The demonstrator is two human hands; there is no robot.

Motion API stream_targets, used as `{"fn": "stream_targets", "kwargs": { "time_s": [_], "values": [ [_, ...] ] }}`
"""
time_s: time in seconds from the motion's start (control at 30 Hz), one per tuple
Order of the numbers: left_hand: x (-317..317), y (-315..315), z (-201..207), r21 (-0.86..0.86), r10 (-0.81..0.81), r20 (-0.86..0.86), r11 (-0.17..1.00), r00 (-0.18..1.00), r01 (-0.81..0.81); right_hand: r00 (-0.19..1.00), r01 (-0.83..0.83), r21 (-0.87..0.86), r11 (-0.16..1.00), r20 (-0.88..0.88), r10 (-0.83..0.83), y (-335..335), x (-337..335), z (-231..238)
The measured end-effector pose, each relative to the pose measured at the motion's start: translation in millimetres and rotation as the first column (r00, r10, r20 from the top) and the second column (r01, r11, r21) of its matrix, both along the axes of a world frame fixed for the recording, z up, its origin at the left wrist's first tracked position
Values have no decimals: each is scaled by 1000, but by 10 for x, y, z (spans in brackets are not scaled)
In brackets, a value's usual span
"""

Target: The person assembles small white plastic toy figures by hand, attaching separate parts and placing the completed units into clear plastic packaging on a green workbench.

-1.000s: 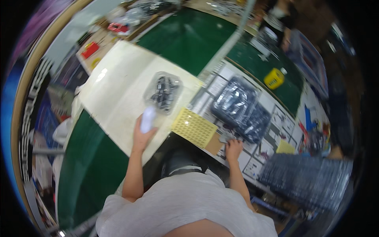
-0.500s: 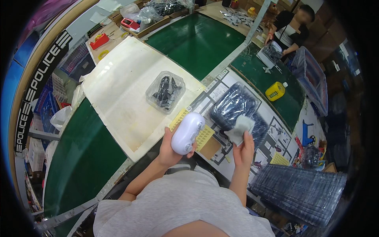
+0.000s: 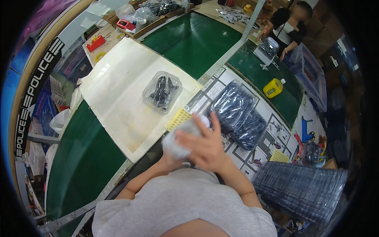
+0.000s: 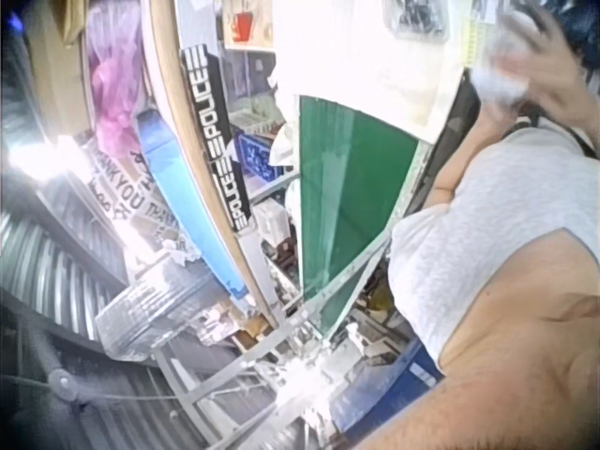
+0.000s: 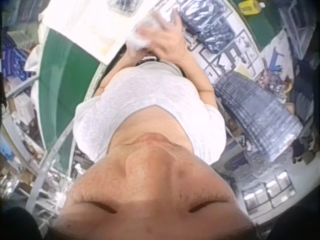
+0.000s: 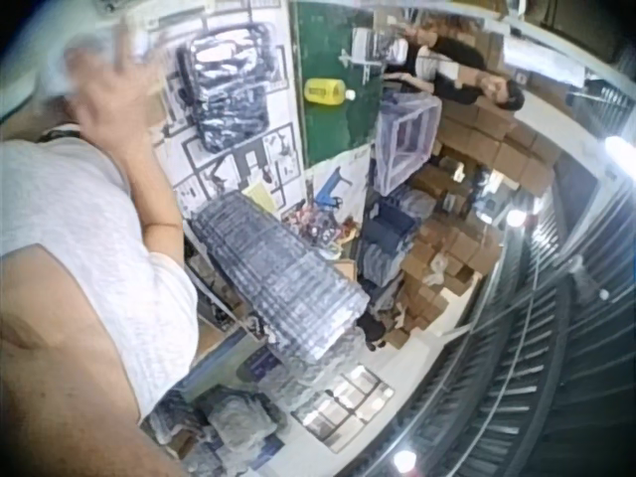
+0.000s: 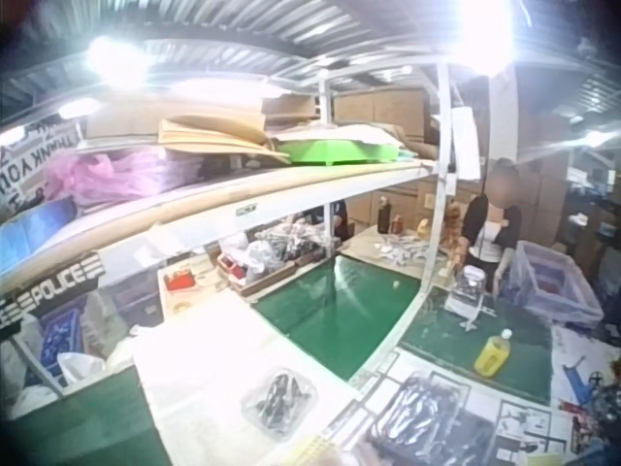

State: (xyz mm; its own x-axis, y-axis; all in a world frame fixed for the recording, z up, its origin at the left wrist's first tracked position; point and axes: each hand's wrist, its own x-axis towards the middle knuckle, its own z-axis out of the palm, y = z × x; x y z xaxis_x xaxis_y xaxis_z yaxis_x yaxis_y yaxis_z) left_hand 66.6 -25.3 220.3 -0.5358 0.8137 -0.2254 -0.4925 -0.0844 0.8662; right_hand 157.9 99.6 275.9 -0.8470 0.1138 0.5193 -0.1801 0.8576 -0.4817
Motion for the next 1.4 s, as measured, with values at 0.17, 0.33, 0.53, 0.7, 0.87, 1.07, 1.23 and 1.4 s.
{"fn": "stream_targets", "kwargs": {
  "time_s": [0.17,0.33,0.53,0.7,0.87,1.07,1.23,1.4],
  "values": [
    [-64,-48,82,142,-190,430,980,883,142,984,171,89,981,32,-175,129,21,-36],
    [81,51,111,27,37,466,998,884,-56,996,65,70,995,48,-68,-4,47,68],
    [63,13,39,62,29,88,997,996,-35,993,111,29,993,23,-112,-22,76,-37],
    [33,2,494,62,69,321,994,945,-94,991,136,-478,868,54,-125,319,184,-267],
    [29,25,441,155,-37,361,988,932,-21,992,0,-977,-212,26,-121,208,165,-342],
    [-26,-51,234,391,-233,424,919,875,55,978,135,-877,462,43,-203,-73,267,-115],
    [-14,-84,-105,62,-109,-394,988,913,144,987,23,32,999,-158,-18,-172,165,116],
    [-35,-77,169,244,0,-554,956,833,162,982,-18,-961,277,-69,-178,60,170,-264]
  ]
}}
